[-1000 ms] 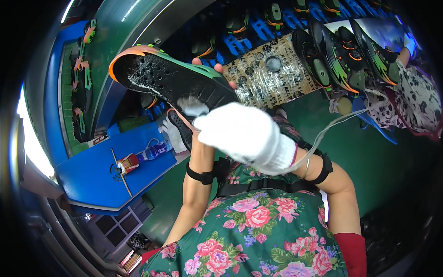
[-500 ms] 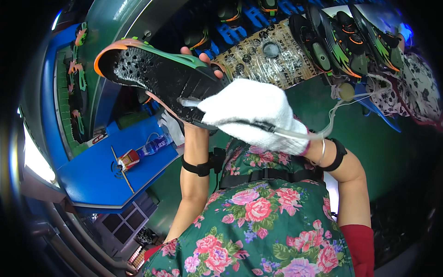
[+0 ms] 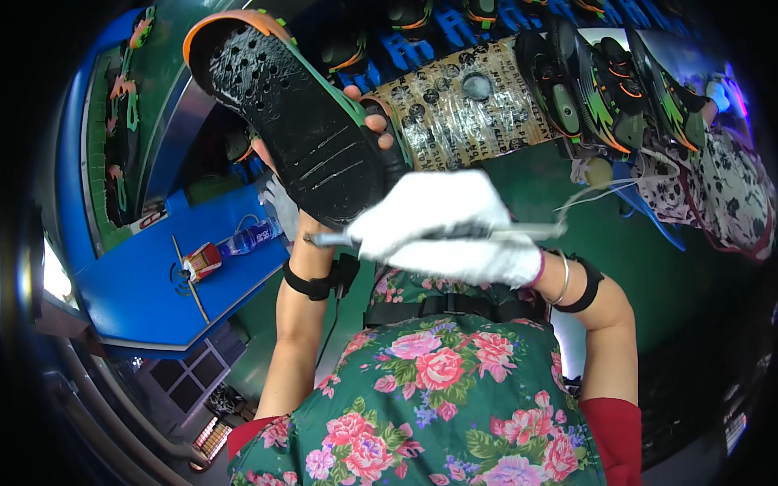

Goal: Apply adhesive or primer to the bottom of shoe soles using a brush tool.

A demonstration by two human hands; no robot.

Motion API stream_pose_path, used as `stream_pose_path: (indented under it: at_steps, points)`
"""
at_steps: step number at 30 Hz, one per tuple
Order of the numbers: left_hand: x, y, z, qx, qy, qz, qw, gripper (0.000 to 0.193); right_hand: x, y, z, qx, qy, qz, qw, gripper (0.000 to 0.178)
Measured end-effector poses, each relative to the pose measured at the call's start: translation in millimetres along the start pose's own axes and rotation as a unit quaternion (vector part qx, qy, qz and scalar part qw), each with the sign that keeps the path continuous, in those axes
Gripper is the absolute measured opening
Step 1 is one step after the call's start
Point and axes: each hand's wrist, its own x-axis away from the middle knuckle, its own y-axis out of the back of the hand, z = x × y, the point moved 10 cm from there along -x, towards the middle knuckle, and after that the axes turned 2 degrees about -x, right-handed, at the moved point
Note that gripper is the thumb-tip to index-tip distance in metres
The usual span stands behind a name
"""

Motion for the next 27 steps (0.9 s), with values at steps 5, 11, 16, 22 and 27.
stream_pose_path:
  at_steps: [5,11,16,22,27]
  points:
    - [-3.4,-4.2,-8.0,0.031,-0.034,-0.055,0.997,0.115,4.1,-18.2,11.8,0.26,0.095,0.034,0.96,0.025]
    - [11.6,5.7,-9.2,-0.022,0.012,-0.078,0.997,0.102,-8.0,-7.9,4.1,0.042,0.008,0.039,0.998,0.019]
    - [25.9,58.9,-19.2,-0.132,0.052,-0.224,0.964,0.103,19.8,-37.6,-21.8,0.115,-0.053,0.118,0.985,0.029]
    - [38.6,80.2,-28.5,-0.164,0.079,-0.256,0.949,0.093,8.9,-39.2,17.8,0.123,0.088,0.117,0.982,0.032]
    - [25.9,47.4,-21.6,-0.08,0.072,-0.256,0.961,0.035,17.8,-50.3,19.6,0.321,0.138,0.125,0.929,0.029]
